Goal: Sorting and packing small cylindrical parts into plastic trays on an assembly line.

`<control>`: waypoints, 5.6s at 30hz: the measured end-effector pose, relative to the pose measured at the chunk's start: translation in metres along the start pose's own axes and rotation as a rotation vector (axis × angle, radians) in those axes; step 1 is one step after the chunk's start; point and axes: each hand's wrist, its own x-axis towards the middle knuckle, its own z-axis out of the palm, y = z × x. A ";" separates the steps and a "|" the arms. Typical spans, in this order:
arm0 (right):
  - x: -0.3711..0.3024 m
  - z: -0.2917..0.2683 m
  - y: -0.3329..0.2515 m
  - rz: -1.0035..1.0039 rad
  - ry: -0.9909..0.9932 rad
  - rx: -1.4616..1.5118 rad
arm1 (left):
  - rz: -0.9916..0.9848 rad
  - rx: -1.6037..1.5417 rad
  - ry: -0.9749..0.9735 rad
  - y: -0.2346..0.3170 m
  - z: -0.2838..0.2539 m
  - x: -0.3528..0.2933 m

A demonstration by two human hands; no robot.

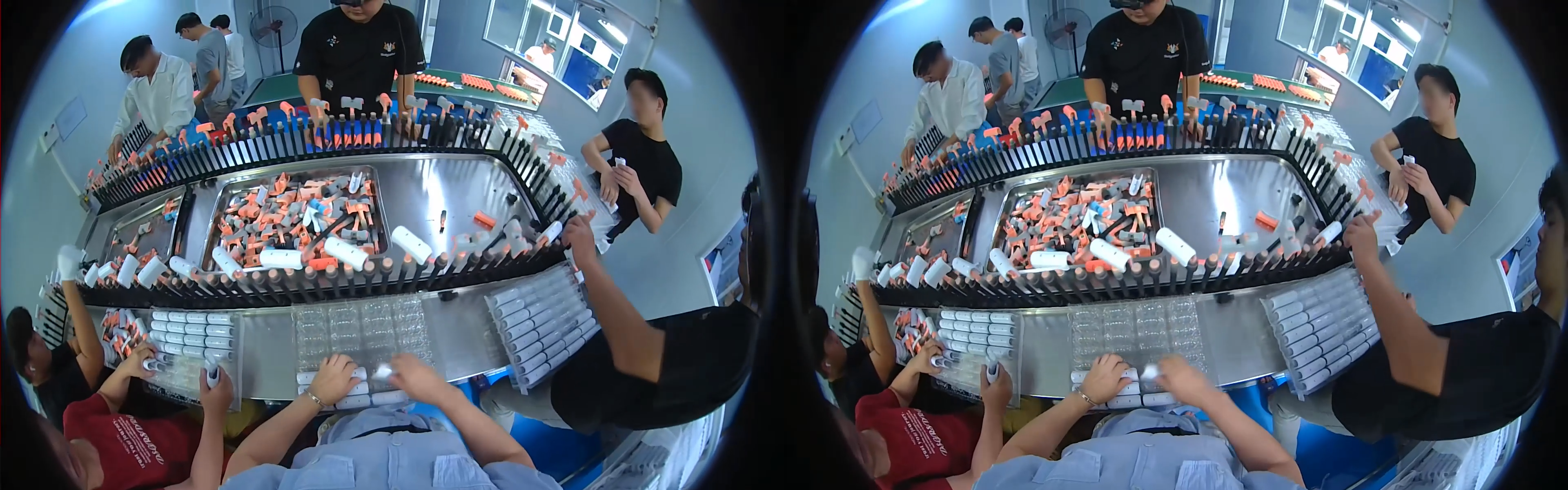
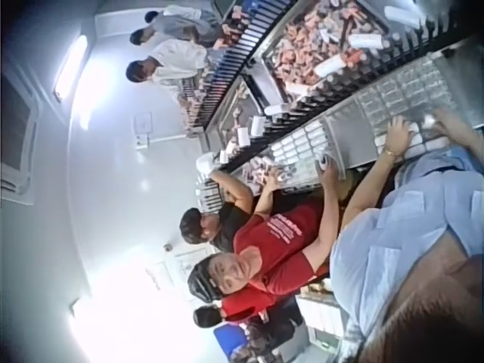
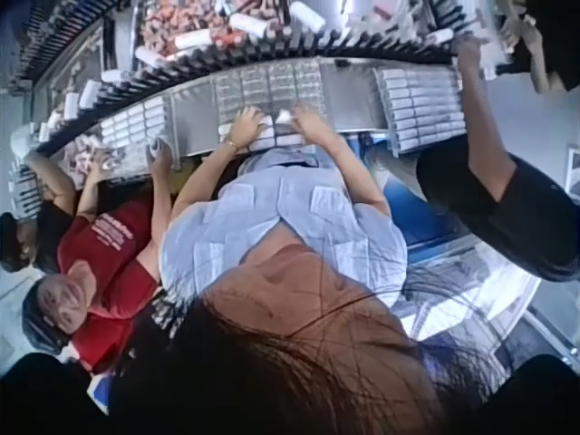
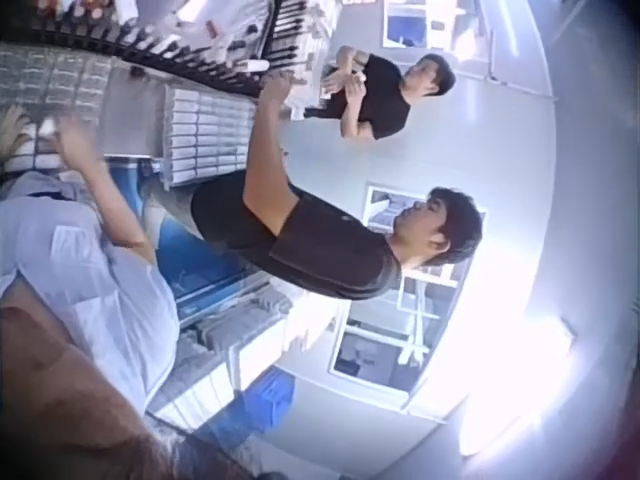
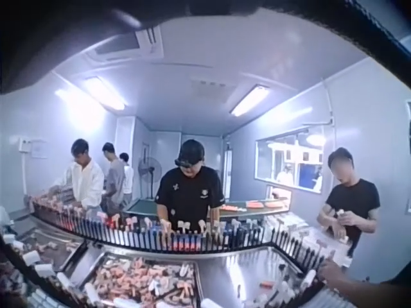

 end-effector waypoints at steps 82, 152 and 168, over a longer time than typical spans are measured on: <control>0.027 -0.036 0.012 -0.106 -0.199 -0.260 | -0.458 -0.252 0.344 -0.015 0.046 0.024; 0.085 -0.091 0.043 0.136 0.519 -0.050 | -0.731 -0.464 0.416 -0.030 0.051 0.051; 0.211 -0.095 0.002 0.112 0.277 -0.429 | -0.685 -0.490 0.492 -0.035 0.055 0.041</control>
